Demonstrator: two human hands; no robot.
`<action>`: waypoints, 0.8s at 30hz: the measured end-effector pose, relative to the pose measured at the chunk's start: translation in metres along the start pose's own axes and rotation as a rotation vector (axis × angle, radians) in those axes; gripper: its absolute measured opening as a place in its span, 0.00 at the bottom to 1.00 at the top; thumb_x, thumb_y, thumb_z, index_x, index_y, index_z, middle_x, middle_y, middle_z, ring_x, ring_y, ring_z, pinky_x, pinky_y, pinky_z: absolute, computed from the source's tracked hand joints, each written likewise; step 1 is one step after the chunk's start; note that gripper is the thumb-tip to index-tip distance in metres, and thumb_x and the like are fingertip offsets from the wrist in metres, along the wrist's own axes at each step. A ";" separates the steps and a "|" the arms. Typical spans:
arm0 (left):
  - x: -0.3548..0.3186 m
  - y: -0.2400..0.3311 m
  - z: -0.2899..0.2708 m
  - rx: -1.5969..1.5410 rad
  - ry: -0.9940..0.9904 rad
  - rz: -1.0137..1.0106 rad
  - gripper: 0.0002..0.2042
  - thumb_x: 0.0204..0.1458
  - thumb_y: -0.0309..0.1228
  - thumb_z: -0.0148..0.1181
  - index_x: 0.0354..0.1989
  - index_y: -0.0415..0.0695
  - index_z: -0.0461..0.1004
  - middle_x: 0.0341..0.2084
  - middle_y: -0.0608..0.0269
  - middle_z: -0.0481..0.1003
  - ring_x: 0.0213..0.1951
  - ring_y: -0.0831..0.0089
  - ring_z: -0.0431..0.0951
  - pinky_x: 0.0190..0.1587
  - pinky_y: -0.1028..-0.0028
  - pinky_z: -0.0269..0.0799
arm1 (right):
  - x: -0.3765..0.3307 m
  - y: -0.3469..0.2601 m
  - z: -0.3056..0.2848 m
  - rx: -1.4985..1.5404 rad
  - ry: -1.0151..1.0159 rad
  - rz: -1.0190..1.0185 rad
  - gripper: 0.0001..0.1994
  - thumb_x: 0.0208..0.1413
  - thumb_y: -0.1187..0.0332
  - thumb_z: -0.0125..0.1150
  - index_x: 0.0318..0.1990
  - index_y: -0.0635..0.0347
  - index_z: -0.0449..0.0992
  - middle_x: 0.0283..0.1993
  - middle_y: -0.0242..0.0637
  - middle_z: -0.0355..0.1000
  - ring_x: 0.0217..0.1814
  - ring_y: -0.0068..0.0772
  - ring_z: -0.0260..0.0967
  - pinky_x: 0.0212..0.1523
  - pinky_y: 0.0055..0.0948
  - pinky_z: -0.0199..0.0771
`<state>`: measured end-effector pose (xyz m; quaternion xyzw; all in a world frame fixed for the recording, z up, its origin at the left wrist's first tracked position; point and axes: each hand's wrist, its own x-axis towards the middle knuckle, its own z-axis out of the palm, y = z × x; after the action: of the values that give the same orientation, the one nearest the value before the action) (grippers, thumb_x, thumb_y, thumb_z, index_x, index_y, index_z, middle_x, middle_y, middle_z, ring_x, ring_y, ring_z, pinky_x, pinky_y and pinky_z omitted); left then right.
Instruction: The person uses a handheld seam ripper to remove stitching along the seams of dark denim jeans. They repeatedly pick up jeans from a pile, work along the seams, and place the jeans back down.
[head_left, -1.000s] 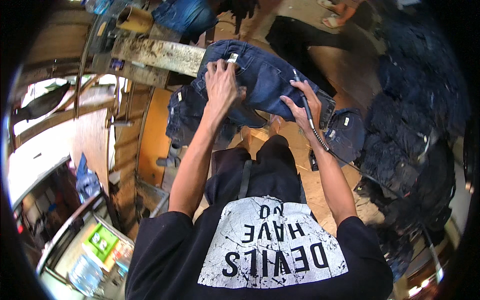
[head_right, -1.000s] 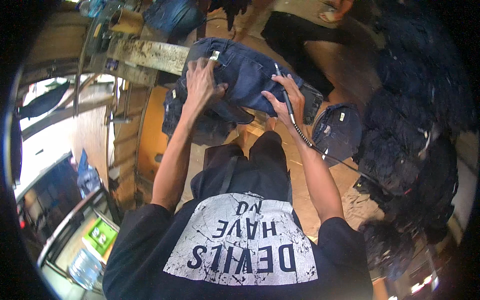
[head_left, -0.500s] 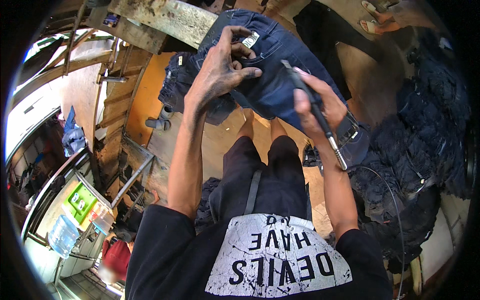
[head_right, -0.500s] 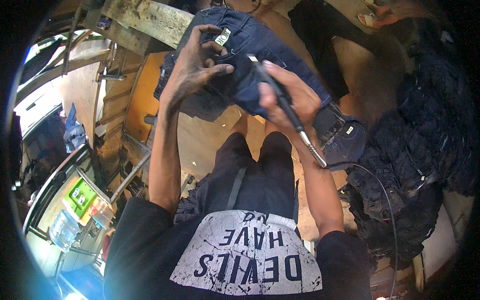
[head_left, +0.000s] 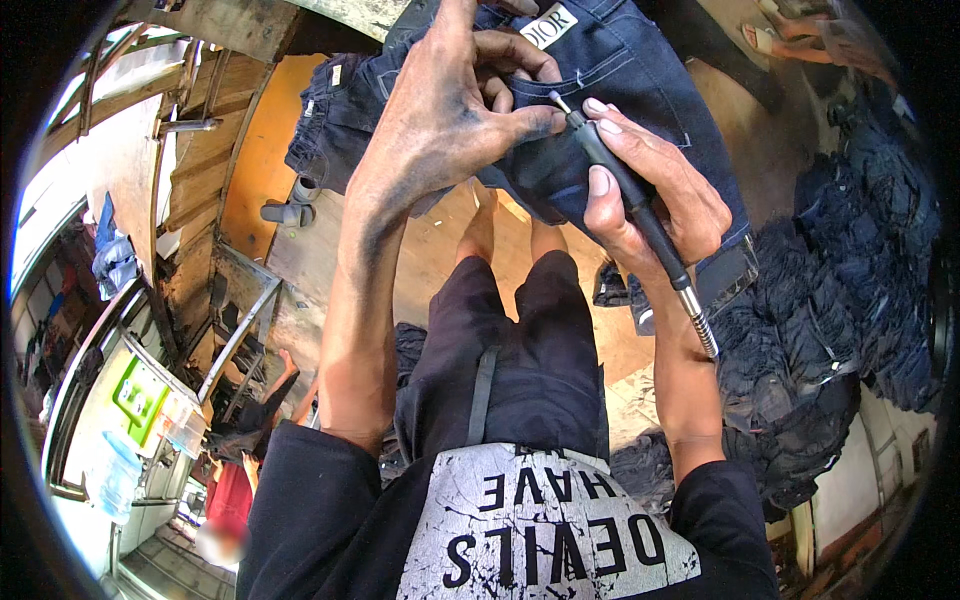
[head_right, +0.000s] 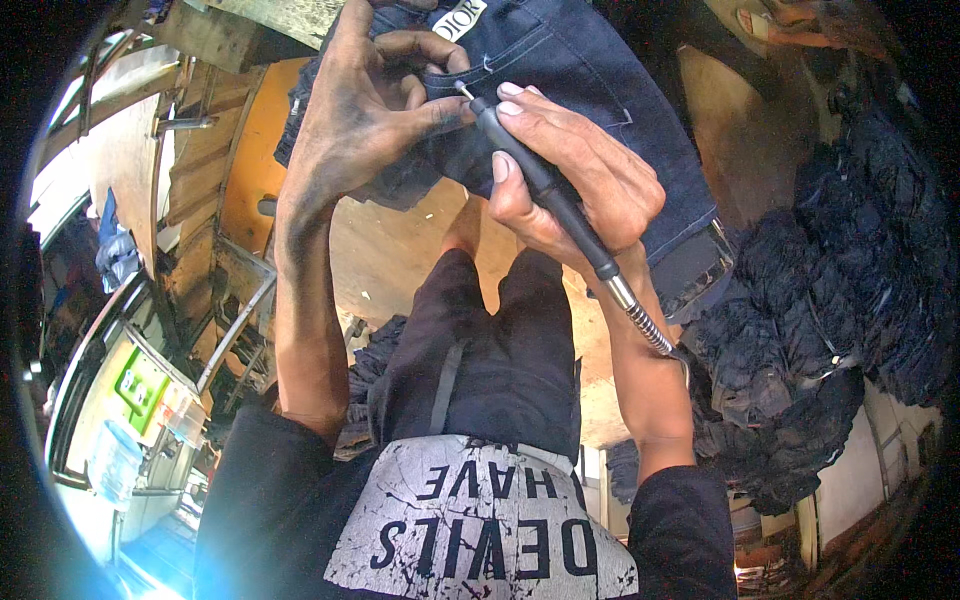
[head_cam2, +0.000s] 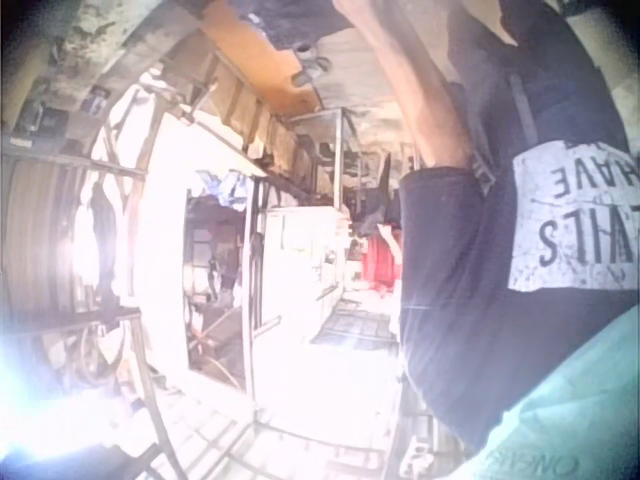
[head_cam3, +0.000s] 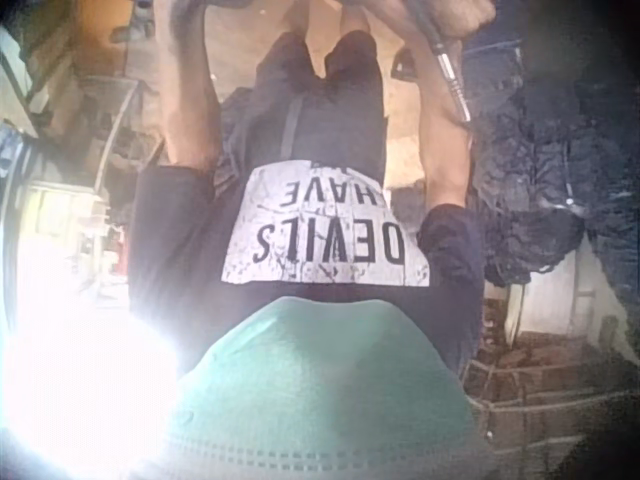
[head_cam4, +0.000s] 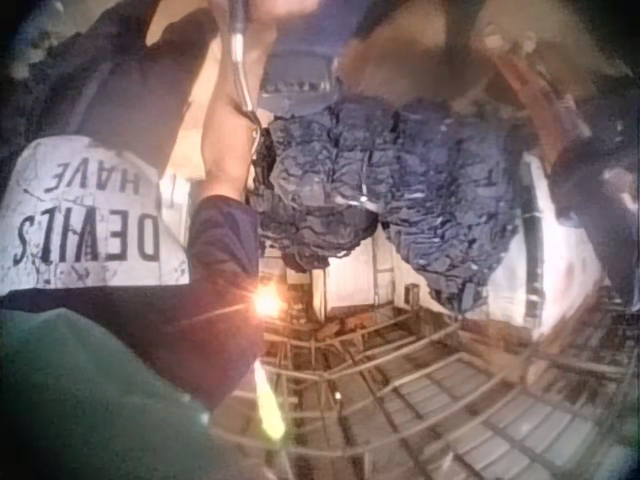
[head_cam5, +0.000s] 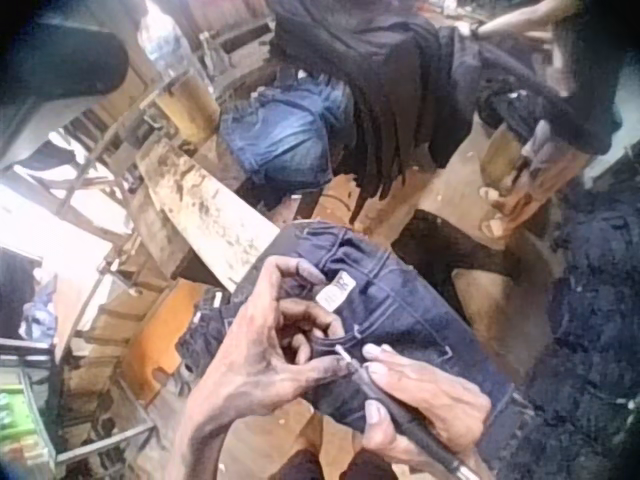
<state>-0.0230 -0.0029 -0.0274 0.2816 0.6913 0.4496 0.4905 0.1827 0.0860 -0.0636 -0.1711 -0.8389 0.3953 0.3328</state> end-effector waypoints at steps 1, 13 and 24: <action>0.000 0.000 0.001 0.000 0.014 -0.008 0.38 0.47 0.17 0.79 0.63 0.47 0.60 0.37 0.66 0.81 0.28 0.87 0.68 0.31 0.84 0.62 | 0.002 0.002 0.002 -0.013 0.025 -0.019 0.14 0.52 0.76 0.72 0.48 0.68 0.85 0.46 0.53 0.86 0.52 0.49 0.88 0.57 0.40 0.88; 0.000 -0.005 0.003 -0.086 0.024 0.040 0.39 0.48 0.15 0.78 0.63 0.45 0.57 0.38 0.62 0.82 0.26 0.88 0.65 0.30 0.85 0.60 | -0.003 0.004 -0.001 0.000 -0.024 -0.008 0.14 0.60 0.77 0.68 0.52 0.70 0.83 0.54 0.57 0.85 0.58 0.49 0.86 0.62 0.40 0.85; 0.000 -0.007 0.007 -0.112 0.049 0.026 0.40 0.48 0.14 0.78 0.63 0.46 0.55 0.39 0.61 0.83 0.25 0.89 0.65 0.28 0.86 0.58 | 0.001 0.008 0.002 -0.014 0.093 -0.023 0.15 0.47 0.75 0.74 0.45 0.69 0.86 0.42 0.54 0.87 0.48 0.48 0.89 0.51 0.38 0.90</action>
<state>-0.0161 -0.0034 -0.0350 0.2513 0.6731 0.5008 0.4826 0.1809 0.0901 -0.0709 -0.1817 -0.8272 0.3772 0.3747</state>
